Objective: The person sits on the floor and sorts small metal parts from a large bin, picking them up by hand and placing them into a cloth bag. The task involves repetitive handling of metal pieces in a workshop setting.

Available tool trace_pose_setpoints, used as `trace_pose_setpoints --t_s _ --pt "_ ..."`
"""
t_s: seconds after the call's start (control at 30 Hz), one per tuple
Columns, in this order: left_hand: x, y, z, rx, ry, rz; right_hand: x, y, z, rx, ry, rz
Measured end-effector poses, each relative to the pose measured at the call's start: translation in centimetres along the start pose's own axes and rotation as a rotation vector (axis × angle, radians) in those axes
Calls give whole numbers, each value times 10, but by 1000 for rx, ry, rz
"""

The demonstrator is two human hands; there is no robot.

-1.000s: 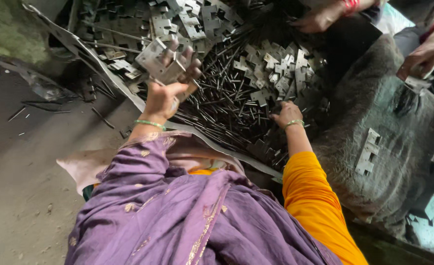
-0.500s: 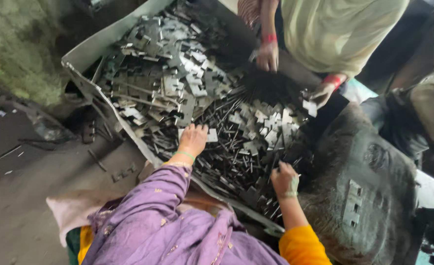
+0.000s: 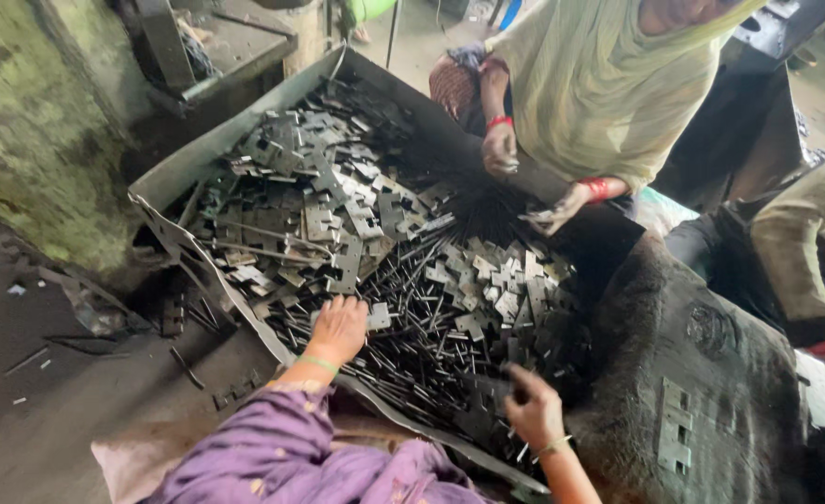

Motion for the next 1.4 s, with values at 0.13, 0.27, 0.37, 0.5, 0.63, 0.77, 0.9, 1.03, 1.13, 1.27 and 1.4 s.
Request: trace_pose_setpoints --t_s 0.13,0.27,0.37,0.5,0.63,0.77,0.9,1.03,1.13,1.27,1.4 --pt "23 45 -14 -107 83 -311 -54 -68 -29 323 -147 -276" --pt "42 56 -31 -40 279 -656 -79 -98 -44 447 -111 -311" --pt "43 68 -29 -122 336 -1052 -99 -90 -33 447 -399 -91" --pt "59 34 -59 -269 1065 -1742 -90 -66 -35 67 -997 857" --pt "9 16 -67 -132 1234 -2167 -28 -90 -37 203 -1062 1204" --pt "-71 3 -77 239 1136 -2414 12 -112 -45 145 -906 1033" --pt "-117 -12 -91 271 1255 -2679 93 -112 -48 224 -247 593" --pt "-118 -35 -113 265 1313 -2264 153 -111 -66 318 376 202" --pt "-139 -21 -104 396 981 -2182 136 -108 -53 337 250 206" --pt "-133 7 -82 268 588 -1773 59 -94 -43 337 -632 928" --pt "-84 26 -62 102 162 -960 -27 -16 -39 23 -817 986"
Point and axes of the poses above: each hand's wrist, its own z-axis towards the middle knuckle, its own y-axis out of the back of the hand, x = y × z, the point moved 10 cm from there along z, towards the middle knuckle, and after that the axes turned 9 degrees about -x, right-handed, at the moved point
